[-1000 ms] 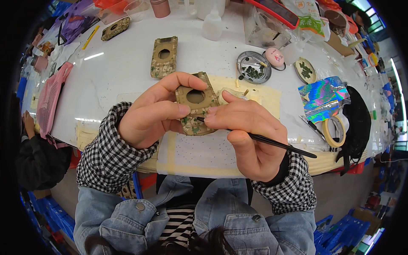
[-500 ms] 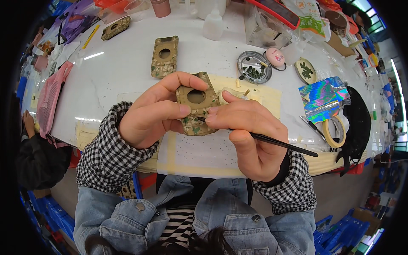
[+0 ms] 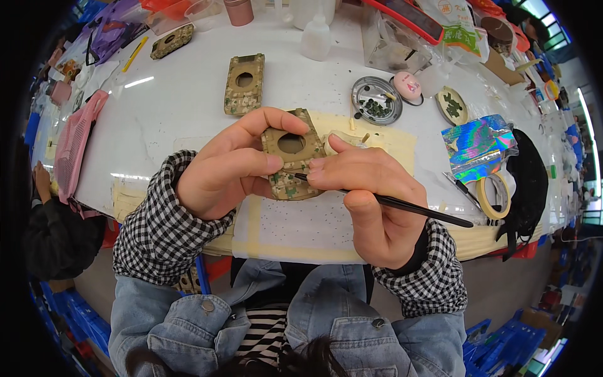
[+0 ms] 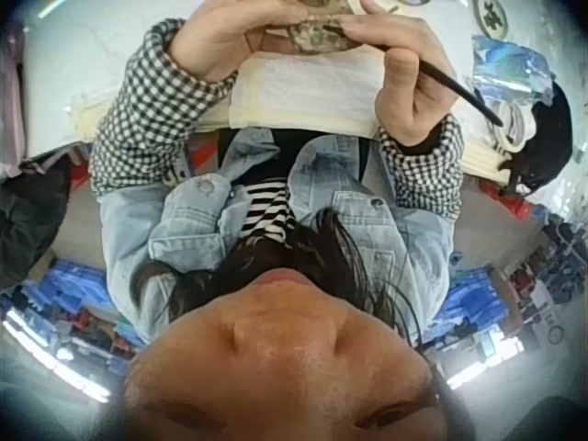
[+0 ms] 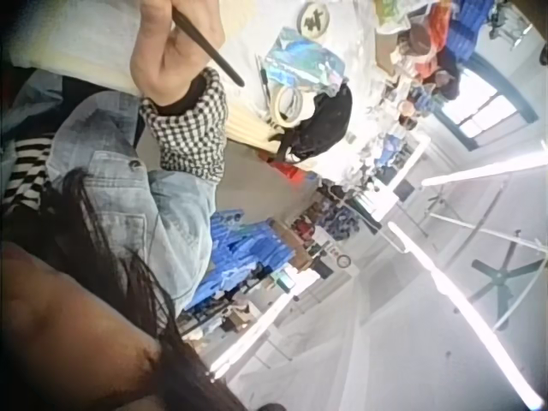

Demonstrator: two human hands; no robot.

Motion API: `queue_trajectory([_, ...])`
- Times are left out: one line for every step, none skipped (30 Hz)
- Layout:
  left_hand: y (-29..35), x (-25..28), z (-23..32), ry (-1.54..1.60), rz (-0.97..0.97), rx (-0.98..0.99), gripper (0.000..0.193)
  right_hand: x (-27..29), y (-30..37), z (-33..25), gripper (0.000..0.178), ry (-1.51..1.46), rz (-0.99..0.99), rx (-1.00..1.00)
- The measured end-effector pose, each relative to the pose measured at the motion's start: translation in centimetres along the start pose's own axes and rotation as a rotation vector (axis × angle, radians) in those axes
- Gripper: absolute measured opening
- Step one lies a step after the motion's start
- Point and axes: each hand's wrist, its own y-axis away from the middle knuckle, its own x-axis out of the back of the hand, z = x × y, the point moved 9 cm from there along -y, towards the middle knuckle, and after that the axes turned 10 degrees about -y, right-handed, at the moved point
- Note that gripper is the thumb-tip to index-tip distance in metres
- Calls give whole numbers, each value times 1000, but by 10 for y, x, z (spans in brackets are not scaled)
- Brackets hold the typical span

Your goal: Painting camouflage patterns on a toy tank model with a fine brush.

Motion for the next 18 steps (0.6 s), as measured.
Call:
queue_trajectory([0,0,0,0,3,1,40,-2,-1,-2,41,47,3,-2])
queue_trajectory([0,0,0,-1,5,2,40,-3,-2,-2,47,94,7,-5])
queue_trajectory([0,1,0,-5,7,2,40,-3,-2,-3,47,96,5,-5])
queue_trajectory([0,1,0,-10,9,3,39,-4,-3,-3,47,98,3,-6])
queue_trajectory([0,1,0,-15,11,3,39,-4,-3,-3,47,99,2,-6])
queue_trajectory([0,1,0,-13,12,5,39,-3,-2,-3,41,58,-1,0])
queue_trajectory([0,1,0,-11,12,7,39,0,-1,0,35,18,-4,5])
queue_trajectory([0,1,0,-9,13,9,39,1,0,0,30,-23,-7,11])
queue_trajectory([0,1,-1,-11,13,9,39,1,0,1,30,-21,-10,11])
queue_trajectory([0,1,-1,-13,13,10,39,1,0,1,30,-20,-13,11])
queue_trajectory([0,1,-1,-15,14,11,39,1,0,1,30,-18,-16,11])
queue_trajectory([0,2,-1,-16,14,10,39,1,0,1,30,-17,-14,12])
queue_trajectory([0,2,-1,-17,15,10,39,1,0,1,30,-16,-13,13])
queue_trajectory([0,2,-1,-17,16,9,39,1,0,1,30,-16,-11,13])
queue_trajectory([0,2,-1,-15,15,9,39,1,0,1,30,-16,-9,10])
queue_trajectory([0,1,-1,-13,15,9,39,1,0,1,30,-17,-7,6])
queue_trajectory([0,1,-1,-10,15,9,39,1,0,1,30,-18,-6,3])
queue_trajectory([0,1,0,-12,15,9,39,1,0,1,30,-17,-4,4])
